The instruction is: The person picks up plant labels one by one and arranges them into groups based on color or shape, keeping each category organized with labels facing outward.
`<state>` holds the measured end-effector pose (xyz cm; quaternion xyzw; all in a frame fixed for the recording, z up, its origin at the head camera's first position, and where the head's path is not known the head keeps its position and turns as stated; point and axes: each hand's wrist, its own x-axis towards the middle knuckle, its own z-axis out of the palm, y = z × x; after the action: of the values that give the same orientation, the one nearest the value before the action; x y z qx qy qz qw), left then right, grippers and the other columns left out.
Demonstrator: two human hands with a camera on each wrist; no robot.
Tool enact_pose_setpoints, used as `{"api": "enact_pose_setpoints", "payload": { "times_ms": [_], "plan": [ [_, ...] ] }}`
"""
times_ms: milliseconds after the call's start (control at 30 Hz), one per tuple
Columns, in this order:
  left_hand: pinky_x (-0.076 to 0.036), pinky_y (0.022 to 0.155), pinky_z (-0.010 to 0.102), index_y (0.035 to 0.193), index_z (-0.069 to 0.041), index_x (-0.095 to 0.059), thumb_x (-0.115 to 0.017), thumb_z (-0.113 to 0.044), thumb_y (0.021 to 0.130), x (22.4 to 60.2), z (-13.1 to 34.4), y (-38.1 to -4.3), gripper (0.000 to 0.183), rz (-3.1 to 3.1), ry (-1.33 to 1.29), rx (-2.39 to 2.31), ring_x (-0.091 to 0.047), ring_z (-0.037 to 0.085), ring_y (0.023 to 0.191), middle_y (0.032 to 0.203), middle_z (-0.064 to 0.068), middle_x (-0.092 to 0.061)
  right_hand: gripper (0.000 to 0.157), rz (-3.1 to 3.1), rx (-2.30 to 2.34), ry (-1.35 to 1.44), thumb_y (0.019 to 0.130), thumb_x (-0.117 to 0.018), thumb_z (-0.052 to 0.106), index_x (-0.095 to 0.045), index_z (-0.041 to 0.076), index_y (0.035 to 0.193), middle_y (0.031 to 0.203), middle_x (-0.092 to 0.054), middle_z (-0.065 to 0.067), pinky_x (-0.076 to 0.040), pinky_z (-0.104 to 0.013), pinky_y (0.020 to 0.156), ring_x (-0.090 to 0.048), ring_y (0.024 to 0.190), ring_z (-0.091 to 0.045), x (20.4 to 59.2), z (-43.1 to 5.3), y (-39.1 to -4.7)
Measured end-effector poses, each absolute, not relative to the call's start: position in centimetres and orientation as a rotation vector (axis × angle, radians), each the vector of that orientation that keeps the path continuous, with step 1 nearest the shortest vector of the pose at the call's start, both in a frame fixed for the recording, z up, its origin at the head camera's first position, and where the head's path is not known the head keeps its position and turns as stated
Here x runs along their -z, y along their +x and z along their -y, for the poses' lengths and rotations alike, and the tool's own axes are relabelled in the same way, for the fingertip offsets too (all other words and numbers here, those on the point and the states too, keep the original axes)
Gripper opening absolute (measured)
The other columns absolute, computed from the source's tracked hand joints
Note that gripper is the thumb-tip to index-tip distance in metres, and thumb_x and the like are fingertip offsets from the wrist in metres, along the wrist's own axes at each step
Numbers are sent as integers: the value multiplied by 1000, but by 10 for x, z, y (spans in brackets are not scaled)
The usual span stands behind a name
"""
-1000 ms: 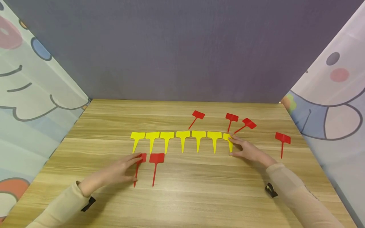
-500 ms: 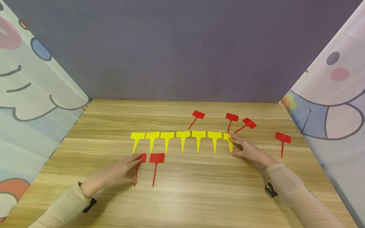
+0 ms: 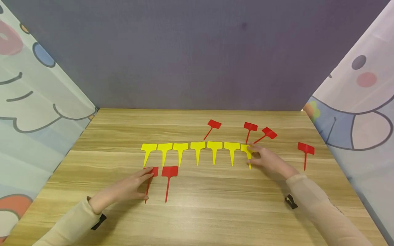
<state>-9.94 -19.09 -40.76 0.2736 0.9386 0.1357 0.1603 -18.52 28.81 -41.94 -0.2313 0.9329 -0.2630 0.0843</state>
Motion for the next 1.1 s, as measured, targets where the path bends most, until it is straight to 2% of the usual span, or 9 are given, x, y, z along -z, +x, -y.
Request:
{"api": "enact_pose_setpoints", "payload": {
  "times_ms": [200,433,700,1100],
  "plan": [
    [-36,95,42,126,6,-44,-74,-29,69,406,190,-100,74,-2682,767,-387,-34,33,124,139,17,-30,41,-2930,816,-763,77,-66,5,-54,-11,113,115,-49,-32,-46,-51,77,-52,99,-45,411,-279,-194],
    [-36,95,44,124,8,-45,-76,-28,68,406,189,-100,74,-2693,803,-376,-34,36,122,137,20,-32,36,-2920,856,-654,81,-61,6,-55,-10,112,103,-59,-26,-47,-48,73,-56,91,-39,400,-263,-210],
    [-35,96,44,124,7,-45,-76,-30,67,409,189,-101,75,-2689,784,-388,-32,35,123,137,19,-32,37,-2810,925,-569,85,-58,8,-51,-10,117,113,-53,-27,-45,-48,81,-52,100,-39,397,-244,-230],
    [-37,95,43,122,7,-46,-77,-32,66,410,191,-102,75,-2702,820,-394,-35,34,121,134,20,-34,35,-2720,1028,-502,86,-53,4,-49,-9,118,114,-53,-26,-45,-46,83,-52,101,-37,398,-214,-256]
  ]
}}
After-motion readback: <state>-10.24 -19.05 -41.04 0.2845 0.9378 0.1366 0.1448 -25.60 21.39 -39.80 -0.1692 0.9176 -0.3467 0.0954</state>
